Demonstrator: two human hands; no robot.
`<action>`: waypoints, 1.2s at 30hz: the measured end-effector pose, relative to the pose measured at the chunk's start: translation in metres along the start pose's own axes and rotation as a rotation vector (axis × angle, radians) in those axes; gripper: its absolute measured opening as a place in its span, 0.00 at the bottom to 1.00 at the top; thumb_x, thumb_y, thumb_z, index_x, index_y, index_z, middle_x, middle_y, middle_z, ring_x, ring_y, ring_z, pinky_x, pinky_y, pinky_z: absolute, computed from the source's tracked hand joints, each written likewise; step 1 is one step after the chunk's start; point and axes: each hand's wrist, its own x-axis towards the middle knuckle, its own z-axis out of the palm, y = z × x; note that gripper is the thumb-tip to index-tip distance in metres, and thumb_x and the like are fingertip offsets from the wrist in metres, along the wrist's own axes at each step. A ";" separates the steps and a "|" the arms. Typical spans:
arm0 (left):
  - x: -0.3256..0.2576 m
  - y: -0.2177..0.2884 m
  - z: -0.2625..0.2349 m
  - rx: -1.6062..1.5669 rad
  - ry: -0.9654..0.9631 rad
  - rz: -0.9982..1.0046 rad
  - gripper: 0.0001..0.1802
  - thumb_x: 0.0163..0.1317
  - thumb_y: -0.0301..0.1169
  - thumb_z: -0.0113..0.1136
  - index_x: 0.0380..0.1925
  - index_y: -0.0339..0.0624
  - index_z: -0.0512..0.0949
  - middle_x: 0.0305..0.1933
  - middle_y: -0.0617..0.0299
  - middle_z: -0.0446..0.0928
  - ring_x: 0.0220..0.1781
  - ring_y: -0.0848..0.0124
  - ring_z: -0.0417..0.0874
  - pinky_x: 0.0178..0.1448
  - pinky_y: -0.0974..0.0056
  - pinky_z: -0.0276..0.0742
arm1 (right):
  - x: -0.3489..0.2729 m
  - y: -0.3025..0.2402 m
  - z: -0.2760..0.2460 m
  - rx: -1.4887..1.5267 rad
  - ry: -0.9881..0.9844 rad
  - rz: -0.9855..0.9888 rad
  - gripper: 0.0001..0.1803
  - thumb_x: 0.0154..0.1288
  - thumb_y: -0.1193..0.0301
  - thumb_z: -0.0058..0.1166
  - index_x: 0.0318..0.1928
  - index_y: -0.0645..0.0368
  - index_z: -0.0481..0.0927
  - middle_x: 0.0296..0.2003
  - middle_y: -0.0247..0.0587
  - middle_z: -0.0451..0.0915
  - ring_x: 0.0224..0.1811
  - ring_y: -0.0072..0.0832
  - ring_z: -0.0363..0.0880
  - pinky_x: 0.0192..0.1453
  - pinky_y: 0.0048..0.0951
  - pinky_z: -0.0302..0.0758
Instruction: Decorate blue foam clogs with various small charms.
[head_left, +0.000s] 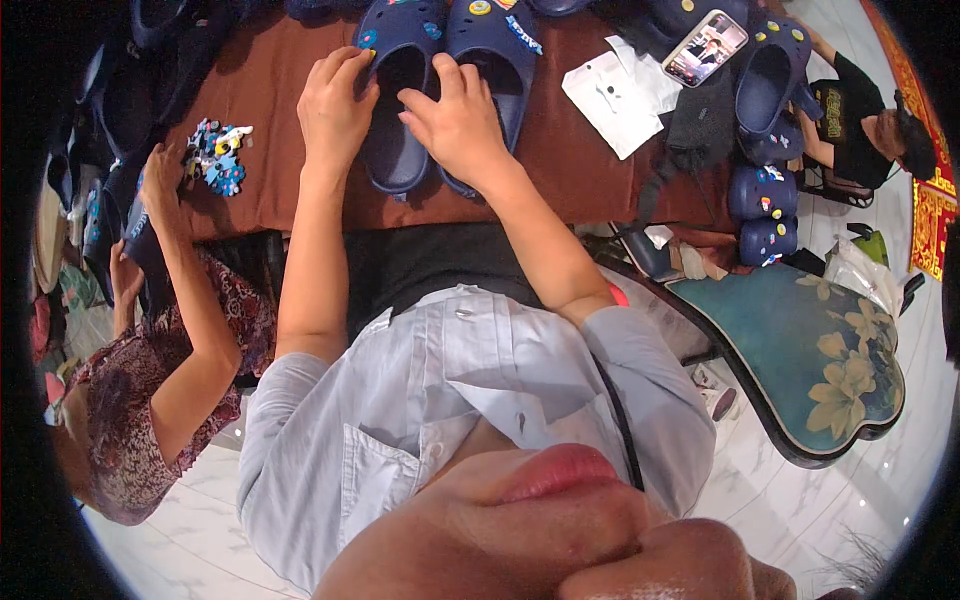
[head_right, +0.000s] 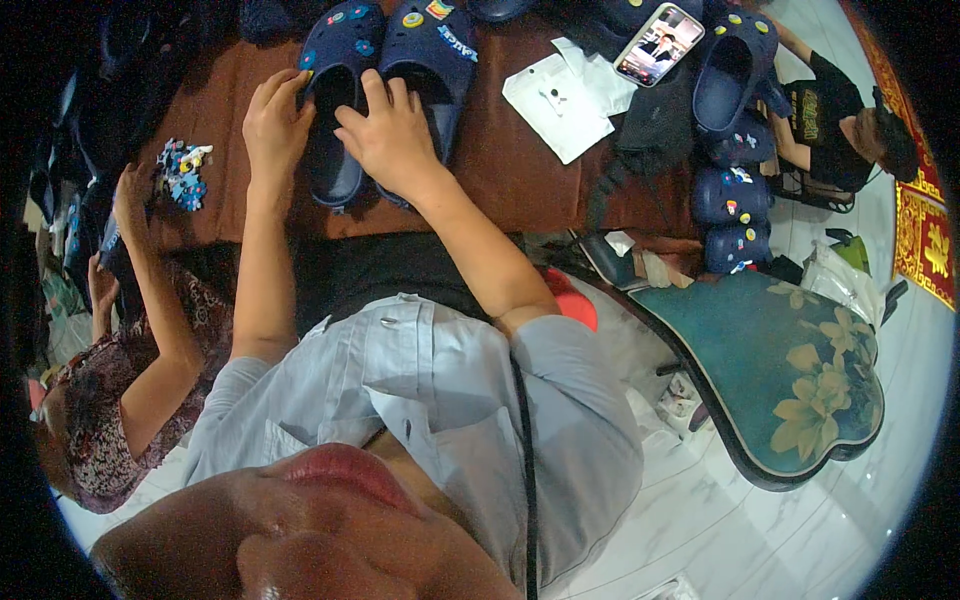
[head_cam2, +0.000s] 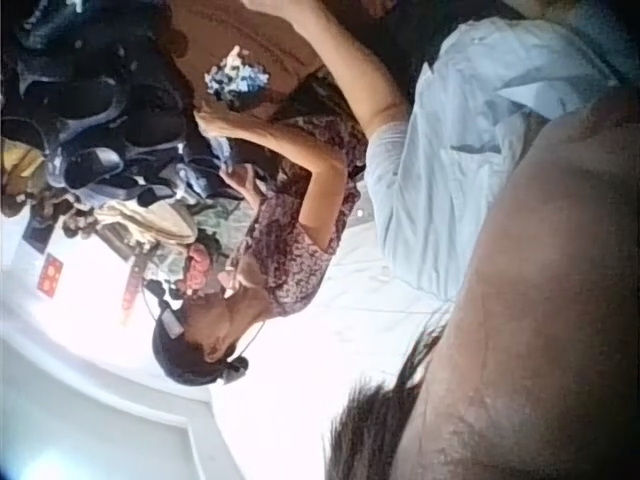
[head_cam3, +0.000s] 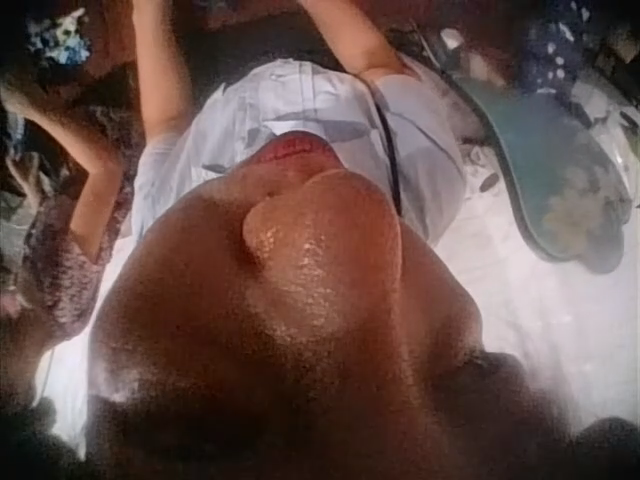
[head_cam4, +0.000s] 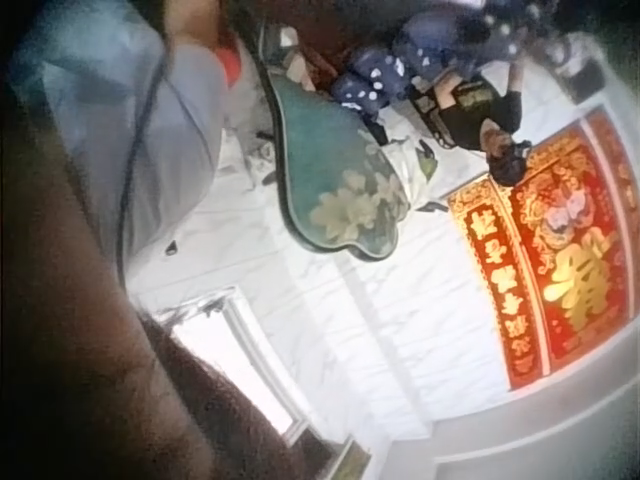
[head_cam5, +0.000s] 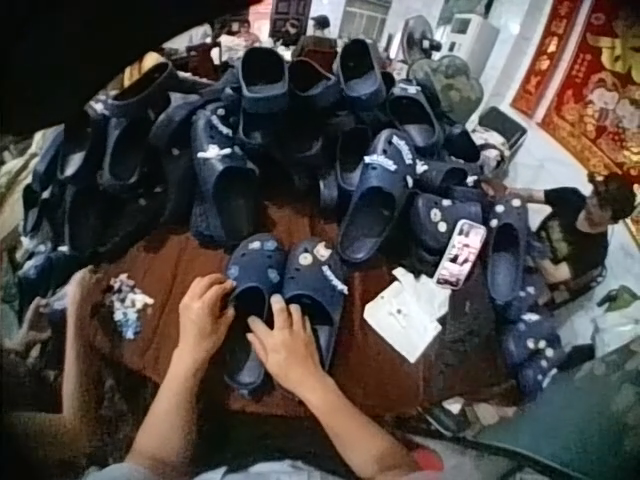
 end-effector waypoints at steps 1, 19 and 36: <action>0.000 0.001 0.001 -0.001 -0.002 0.004 0.18 0.49 0.25 0.69 0.43 0.41 0.82 0.47 0.60 0.81 0.47 0.59 0.81 0.50 0.58 0.79 | 0.000 0.000 0.000 0.012 0.000 0.002 0.13 0.58 0.61 0.62 0.43 0.50 0.83 0.56 0.52 0.66 0.52 0.49 0.67 0.52 0.48 0.71; 0.000 0.012 0.023 0.267 0.144 -0.027 0.10 0.49 0.25 0.66 0.35 0.44 0.81 0.40 0.63 0.82 0.43 0.62 0.81 0.46 0.58 0.75 | 0.002 -0.004 -0.001 -0.015 -0.018 0.006 0.14 0.57 0.63 0.63 0.44 0.48 0.83 0.56 0.52 0.66 0.52 0.48 0.67 0.53 0.46 0.70; 0.000 0.013 0.024 0.246 0.200 0.000 0.08 0.53 0.26 0.65 0.35 0.42 0.81 0.40 0.62 0.82 0.43 0.61 0.82 0.45 0.58 0.76 | 0.002 -0.001 -0.001 -0.023 -0.028 0.012 0.14 0.57 0.62 0.64 0.44 0.48 0.83 0.57 0.51 0.65 0.52 0.47 0.67 0.53 0.45 0.70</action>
